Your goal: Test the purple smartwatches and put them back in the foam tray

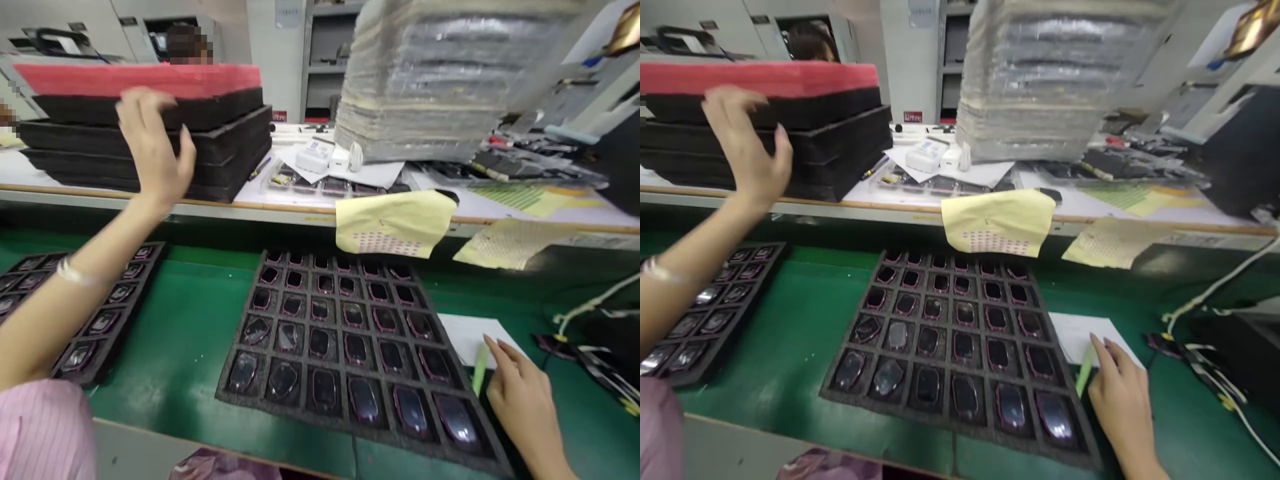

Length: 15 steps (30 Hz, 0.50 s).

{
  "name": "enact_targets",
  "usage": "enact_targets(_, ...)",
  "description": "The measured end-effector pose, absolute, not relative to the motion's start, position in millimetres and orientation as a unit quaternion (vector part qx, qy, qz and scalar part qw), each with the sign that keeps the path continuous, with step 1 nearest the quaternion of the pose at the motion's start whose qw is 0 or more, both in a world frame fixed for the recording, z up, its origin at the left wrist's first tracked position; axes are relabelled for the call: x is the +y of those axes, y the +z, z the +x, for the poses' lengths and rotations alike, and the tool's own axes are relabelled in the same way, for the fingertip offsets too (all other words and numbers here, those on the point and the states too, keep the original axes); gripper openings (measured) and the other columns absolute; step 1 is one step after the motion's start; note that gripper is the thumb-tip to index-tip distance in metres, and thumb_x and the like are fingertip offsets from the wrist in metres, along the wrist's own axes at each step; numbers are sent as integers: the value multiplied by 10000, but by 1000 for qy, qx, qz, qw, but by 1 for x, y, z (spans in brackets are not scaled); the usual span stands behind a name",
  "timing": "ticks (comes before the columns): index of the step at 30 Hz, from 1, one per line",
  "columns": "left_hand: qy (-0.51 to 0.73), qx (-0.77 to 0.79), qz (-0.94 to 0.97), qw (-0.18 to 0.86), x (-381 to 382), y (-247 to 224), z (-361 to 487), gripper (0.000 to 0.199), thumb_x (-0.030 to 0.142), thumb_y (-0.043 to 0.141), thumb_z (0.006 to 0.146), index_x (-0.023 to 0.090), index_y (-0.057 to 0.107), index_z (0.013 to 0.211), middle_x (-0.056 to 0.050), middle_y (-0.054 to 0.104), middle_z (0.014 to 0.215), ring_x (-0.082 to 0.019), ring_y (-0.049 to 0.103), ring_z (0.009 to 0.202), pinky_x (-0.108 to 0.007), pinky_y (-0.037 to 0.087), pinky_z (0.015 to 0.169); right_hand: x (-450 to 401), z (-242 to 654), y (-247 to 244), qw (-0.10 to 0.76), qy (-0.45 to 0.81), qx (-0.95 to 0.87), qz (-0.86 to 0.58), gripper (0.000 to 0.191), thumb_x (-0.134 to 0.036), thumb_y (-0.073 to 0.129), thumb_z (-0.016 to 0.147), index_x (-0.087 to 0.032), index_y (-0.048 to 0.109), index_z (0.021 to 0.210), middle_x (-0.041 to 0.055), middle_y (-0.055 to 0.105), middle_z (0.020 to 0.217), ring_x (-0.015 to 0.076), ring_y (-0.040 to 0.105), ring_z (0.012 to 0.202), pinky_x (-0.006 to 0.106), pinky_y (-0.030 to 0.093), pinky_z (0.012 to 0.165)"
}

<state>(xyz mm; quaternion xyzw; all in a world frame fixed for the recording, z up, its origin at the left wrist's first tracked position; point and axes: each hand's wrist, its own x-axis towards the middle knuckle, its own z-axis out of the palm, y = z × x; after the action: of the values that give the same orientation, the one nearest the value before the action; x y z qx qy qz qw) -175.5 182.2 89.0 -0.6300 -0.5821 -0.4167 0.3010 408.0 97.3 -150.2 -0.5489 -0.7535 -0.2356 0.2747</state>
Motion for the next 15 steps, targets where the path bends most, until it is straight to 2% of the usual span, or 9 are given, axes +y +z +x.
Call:
enact_targets(1,-392,-568,-678,254,157,58,-160,406,332,377,937,33,433,1205,-146,467,1213,-294,370,1222,-557,234,1016,91,398,-147,290,-220,-747,-556,574,-220,331,912,-313,244,1472,214,590,1066,382,580,984,507,450,768)
enact_targets(2,-348,-558,-725,202,131,27,-145,344,322,426,919,70,477,1147,-120,539,1103,-246,480,1091,-484,354,955,83,385,-143,306,-206,-744,-557,541,-226,377,919,-314,306,1449,197,604,1057,370,582,979,493,443,807)
enact_targets(3,-308,-549,-761,156,104,-3,-132,281,336,484,894,124,523,1073,-59,593,930,-193,556,902,-388,444,830,75,370,-139,326,-187,-744,-553,501,-236,424,922,-313,372,1415,179,619,1031,353,592,950,476,444,827)
enact_targets(4,-249,-535,-802,96,77,-32,-120,224,340,499,889,167,552,1020,-27,609,857,-174,571,816,-338,463,747,66,354,-136,343,-154,-750,-544,461,-239,458,924,-312,424,1378,154,635,1002,328,604,902,456,452,833)
enact_targets(6,-146,-550,-822,-36,31,-80,-104,226,331,446,921,188,547,1064,-41,609,909,-203,562,856,-358,451,743,51,321,-132,359,-75,-780,-507,383,-239,487,925,-286,497,1305,112,646,987,289,612,857,438,467,828)
enact_targets(8,-119,-596,-788,-101,-3,-114,-94,263,348,413,936,199,533,1116,-59,596,961,-221,550,876,-382,449,768,41,292,-132,330,-40,-812,-480,324,-242,487,929,-247,537,1249,103,638,1017,287,599,906,443,467,830)
enact_targets(11,-166,-635,-749,-89,-30,-144,-87,347,361,427,929,203,467,1236,-105,553,1089,-259,529,956,-441,432,853,41,272,-135,269,-36,-821,-502,292,-265,434,949,-177,574,1190,140,601,1095,309,557,1001,464,451,857)
enact_targets(15,-255,-648,-716,-45,-41,-165,-80,320,334,465,906,206,464,1199,-137,492,1158,-310,488,1078,-502,394,925,52,295,-137,212,-50,-782,-584,305,-288,376,966,-156,605,1119,138,585,1105,275,533,1050,410,437,923)
